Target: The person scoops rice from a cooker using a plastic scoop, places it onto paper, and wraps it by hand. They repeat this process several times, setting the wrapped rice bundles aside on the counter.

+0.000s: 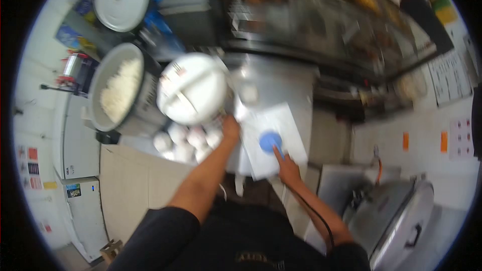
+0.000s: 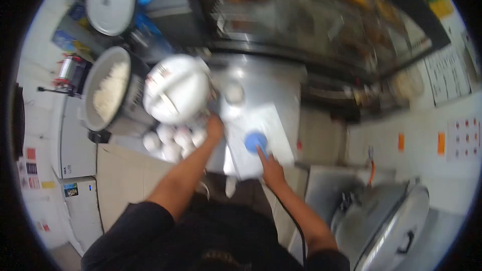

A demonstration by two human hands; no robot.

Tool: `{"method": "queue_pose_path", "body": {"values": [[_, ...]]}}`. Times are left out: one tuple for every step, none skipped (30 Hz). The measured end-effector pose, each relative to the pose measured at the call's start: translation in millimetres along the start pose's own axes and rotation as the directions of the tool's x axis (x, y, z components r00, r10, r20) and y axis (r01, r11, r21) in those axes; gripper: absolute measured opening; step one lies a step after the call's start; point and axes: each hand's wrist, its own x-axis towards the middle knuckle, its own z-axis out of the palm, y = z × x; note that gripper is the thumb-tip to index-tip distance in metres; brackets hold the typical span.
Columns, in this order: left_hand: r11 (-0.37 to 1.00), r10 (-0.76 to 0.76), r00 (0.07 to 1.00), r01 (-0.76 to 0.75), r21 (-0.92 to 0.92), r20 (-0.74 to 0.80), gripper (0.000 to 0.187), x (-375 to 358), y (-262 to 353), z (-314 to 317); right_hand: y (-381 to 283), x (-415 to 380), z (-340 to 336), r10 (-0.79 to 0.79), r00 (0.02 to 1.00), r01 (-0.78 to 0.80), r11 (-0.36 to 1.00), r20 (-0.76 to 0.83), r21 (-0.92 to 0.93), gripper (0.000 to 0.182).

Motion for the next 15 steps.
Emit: {"method": "queue_pose_path", "body": {"values": [[0.995, 0.026, 1.0, -0.025, 0.092, -0.015, 0.026, -1.7, 8.0, -7.4, 3.7, 2.2, 8.3, 0.01, 1.0, -0.011, 0.998, -0.011, -0.061, 0.091], [1.0, 0.004, 0.989, 0.0, 0.031, -0.148, 0.026, -4.0, 9.7, -4.8, -1.7, 5.9, 5.6, 0.02, 1.0, -0.021, 0.996, -0.018, -0.09, 0.092], [0.993, -0.114, 0.992, 0.115, -0.01, 0.062, 0.029, -5.8, 31.8, -37.5, -7.0, 6.4, -3.1, 0.053, 0.998, -0.049, 0.996, 0.041, -0.075, 0.091], [0.992, -0.116, 0.992, 0.118, -0.037, 0.054, 0.033, -5.5, 26.8, -34.3, -8.8, 5.7, -6.0, 0.062, 0.997, -0.057, 0.994, 0.048, -0.095, 0.089], [0.991, -0.115, 0.992, 0.119, -0.068, 0.055, 0.038, -6.6, 21.2, -23.7, -9.7, 5.9, -8.5, 0.039, 0.999, -0.035, 0.994, 0.028, -0.108, 0.089], [0.99, -0.112, 0.993, 0.114, -0.084, 0.031, 0.038, -9.2, 21.5, -22.9, -9.9, 5.3, -10.5, 0.045, 0.998, -0.04, 0.994, 0.048, -0.105, 0.088], [0.991, -0.095, 0.995, 0.098, -0.086, 0.038, 0.038, -9.2, 23.0, -25.7, -8.4, 6.1, -11.2, 0.053, 0.996, -0.046, 0.994, 0.067, -0.104, 0.087], [0.992, -0.082, 0.996, 0.086, -0.088, 0.046, 0.038, -5.8, 24.3, -28.1, -7.7, 6.3, -10.7, 0.038, 0.998, -0.032, 0.992, 0.052, -0.121, 0.087], [0.991, -0.084, 0.996, 0.086, -0.103, 0.026, 0.038, -4.2, 29.9, -36.6, -7.9, 5.1, -9.1, 0.04, 0.998, -0.032, 0.991, 0.057, -0.127, 0.087], [0.985, -0.113, 0.992, 0.12, -0.126, 0.064, 0.038, -5.7, 34.6, -43.9, -6.7, 5.4, -8.1, 0.045, 0.997, -0.036, 0.991, 0.065, -0.133, 0.086], [0.978, -0.139, 0.984, 0.154, -0.144, 0.11, 0.039, -9.0, 38.3, -50.6, -4.2, 5.0, -7.2, 0.039, 0.997, -0.03, 0.989, 0.061, -0.144, 0.086], [0.978, -0.136, 0.98, 0.156, -0.139, 0.144, 0.038, -5.9, 31.5, -40.3, -3.5, 2.9, -6.1, 0.034, 0.997, -0.025, 0.99, 0.062, -0.138, 0.086], [0.978, -0.131, 0.981, 0.152, -0.145, 0.145, 0.038, -8.1, 20.7, -24.8, -5.0, 2.1, -5.6, 0.033, 0.998, -0.025, 0.991, 0.062, -0.128, 0.086], [0.98, -0.123, 0.987, 0.137, -0.143, 0.106, 0.038, -9.3, 11.4, -9.0, -13.3, 0.8, -13.0, 0.032, 0.998, -0.026, 0.993, 0.05, -0.115, 0.086], [0.984, -0.102, 0.993, 0.11, -0.141, 0.064, 0.038, -0.9, 11.1, -3.8, -14.6, 4.6, -14.6, 0.04, 0.999, -0.037, 0.992, 0.028, -0.119, 0.086]]}}
